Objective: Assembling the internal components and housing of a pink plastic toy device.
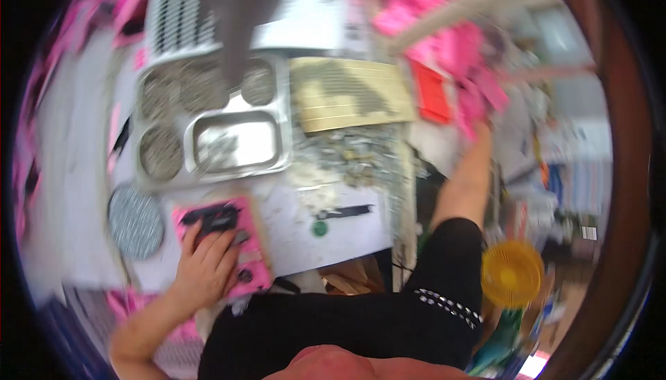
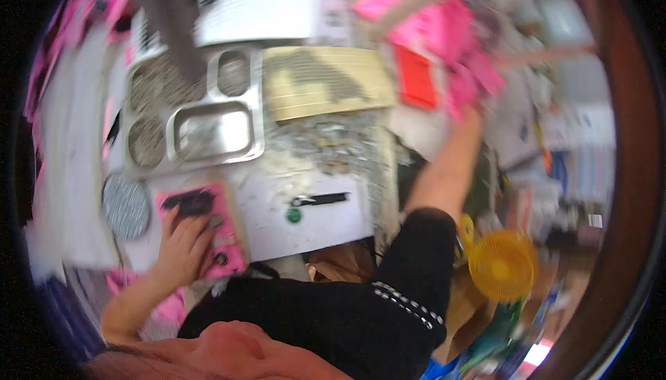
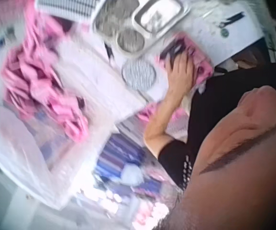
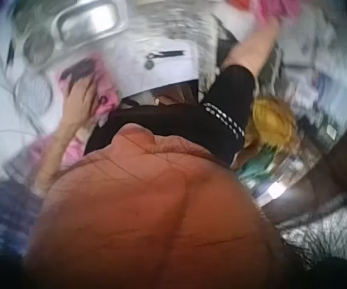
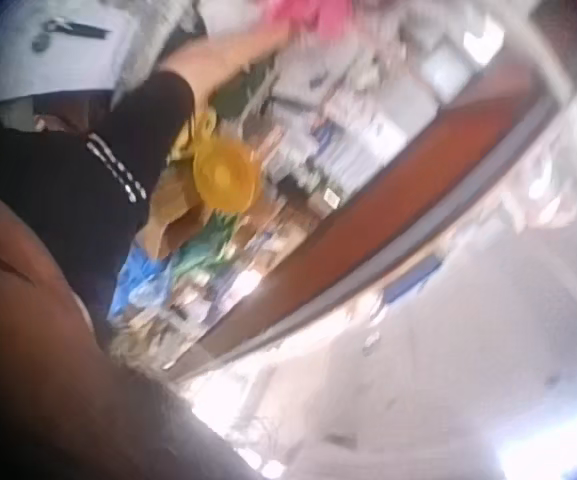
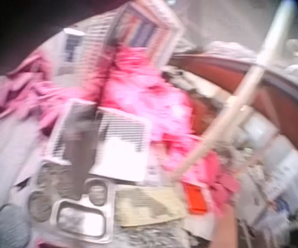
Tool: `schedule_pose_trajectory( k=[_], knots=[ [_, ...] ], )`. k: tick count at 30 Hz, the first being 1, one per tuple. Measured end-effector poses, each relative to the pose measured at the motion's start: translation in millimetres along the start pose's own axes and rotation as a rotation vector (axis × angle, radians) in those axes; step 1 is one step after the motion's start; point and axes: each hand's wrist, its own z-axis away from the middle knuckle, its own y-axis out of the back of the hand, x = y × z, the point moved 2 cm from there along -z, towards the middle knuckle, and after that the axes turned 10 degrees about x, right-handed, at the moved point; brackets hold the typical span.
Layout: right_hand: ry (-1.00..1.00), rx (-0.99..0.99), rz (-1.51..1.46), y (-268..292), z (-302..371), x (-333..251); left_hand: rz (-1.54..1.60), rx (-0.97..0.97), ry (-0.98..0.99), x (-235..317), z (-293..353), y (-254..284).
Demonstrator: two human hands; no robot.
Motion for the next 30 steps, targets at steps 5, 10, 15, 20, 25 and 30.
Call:
schedule_pose_trajectory(
  k=[5,10,15,20,25,30],
  knots=[
    [0.511,-0.24,0.208,4,-13,0,-0.029,0.025,-0.041,-2,-1,15],
    [0.647,-0.185,0.137,32,-20,9,-0.068,0.155,-0.052,-2,6,16],
    [0.54,0.032,-0.191,77,-7,25,-0.167,0.106,-0.063,-7,5,21],
    [0.479,0.103,-0.696,159,10,72,-0.228,0.076,-0.023,-5,8,17],
    [0.515,0.116,-1.22,281,173,65,-0.135,0.219,-0.071,-13,15,25],
    [0.31,0.081,-1.501,294,321,84,-0.026,0.354,0.126,-34,-2,22]
  ],
)
